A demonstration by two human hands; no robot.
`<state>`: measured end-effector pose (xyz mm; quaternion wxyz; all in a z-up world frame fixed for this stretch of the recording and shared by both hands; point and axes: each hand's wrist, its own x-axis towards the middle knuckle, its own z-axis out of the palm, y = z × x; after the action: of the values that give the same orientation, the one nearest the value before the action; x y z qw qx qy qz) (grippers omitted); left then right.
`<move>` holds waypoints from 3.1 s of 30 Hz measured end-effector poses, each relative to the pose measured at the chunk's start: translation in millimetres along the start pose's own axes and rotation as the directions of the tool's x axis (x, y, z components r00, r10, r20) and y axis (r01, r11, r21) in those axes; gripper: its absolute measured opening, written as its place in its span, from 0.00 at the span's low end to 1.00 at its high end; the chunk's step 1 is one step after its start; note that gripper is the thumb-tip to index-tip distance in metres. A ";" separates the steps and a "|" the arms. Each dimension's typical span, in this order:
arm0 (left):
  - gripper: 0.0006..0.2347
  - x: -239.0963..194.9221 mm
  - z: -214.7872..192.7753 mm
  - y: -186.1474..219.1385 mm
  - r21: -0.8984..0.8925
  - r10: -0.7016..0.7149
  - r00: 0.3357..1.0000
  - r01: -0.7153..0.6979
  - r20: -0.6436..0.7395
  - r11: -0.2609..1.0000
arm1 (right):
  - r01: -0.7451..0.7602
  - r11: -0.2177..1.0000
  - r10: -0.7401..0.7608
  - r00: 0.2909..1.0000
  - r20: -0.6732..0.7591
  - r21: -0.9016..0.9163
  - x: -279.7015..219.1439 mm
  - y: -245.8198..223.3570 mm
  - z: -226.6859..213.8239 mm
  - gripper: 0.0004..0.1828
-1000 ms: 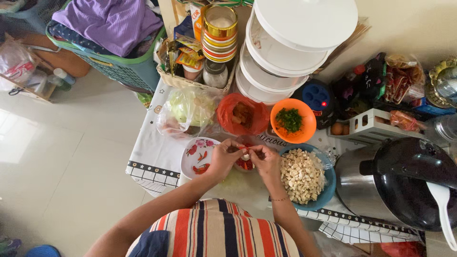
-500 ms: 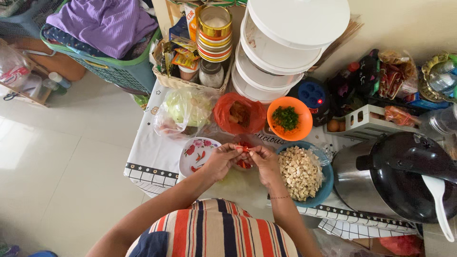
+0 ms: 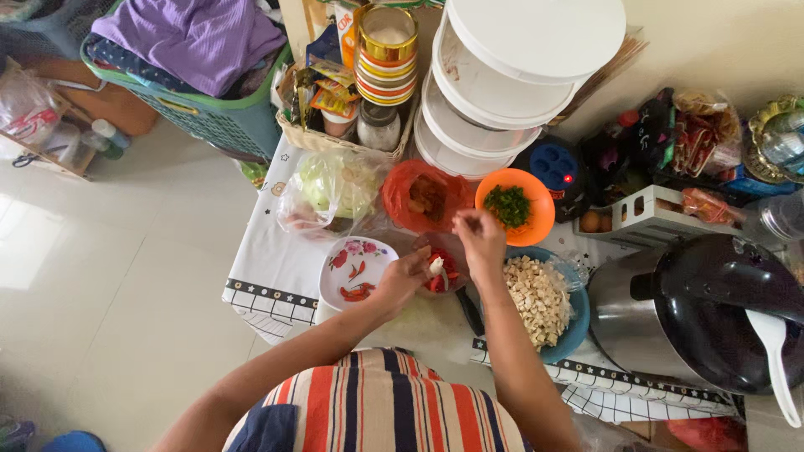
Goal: The person trims the stems off several red chili peppers using a knife on a small cutting board and places the peppers into a bowl.
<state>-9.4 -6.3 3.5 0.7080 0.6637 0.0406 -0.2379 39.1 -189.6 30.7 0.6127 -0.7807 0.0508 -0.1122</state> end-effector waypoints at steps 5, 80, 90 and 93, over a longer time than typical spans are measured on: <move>0.21 -4.7 -22.0 -16.2 0.041 0.197 0.980 -0.195 -0.027 0.980 | 0.507 0.727 -0.504 0.852 0.141 -0.463 50.8 -32.2 39.4 0.08; 0.15 26.4 9.3 -10.7 0.487 0.637 0.766 -0.590 0.085 0.644 | -0.391 0.824 0.401 0.914 0.066 0.409 -60.8 37.5 -5.2 0.08; 0.03 7.6 8.4 27.1 0.125 0.252 0.963 -0.239 -0.094 0.963 | -0.362 0.763 0.373 0.923 0.094 0.536 -57.9 8.2 13.4 0.07; 0.04 11.7 0.2 28.4 0.206 0.328 0.929 -0.292 -0.173 0.934 | -0.063 0.998 0.063 0.991 -0.115 0.003 -36.0 -2.6 14.9 0.08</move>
<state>12.0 -9.6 25.3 0.6670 0.7428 -0.0138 -0.0557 7.5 -167.1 25.8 0.6117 -0.7711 0.1110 -0.1376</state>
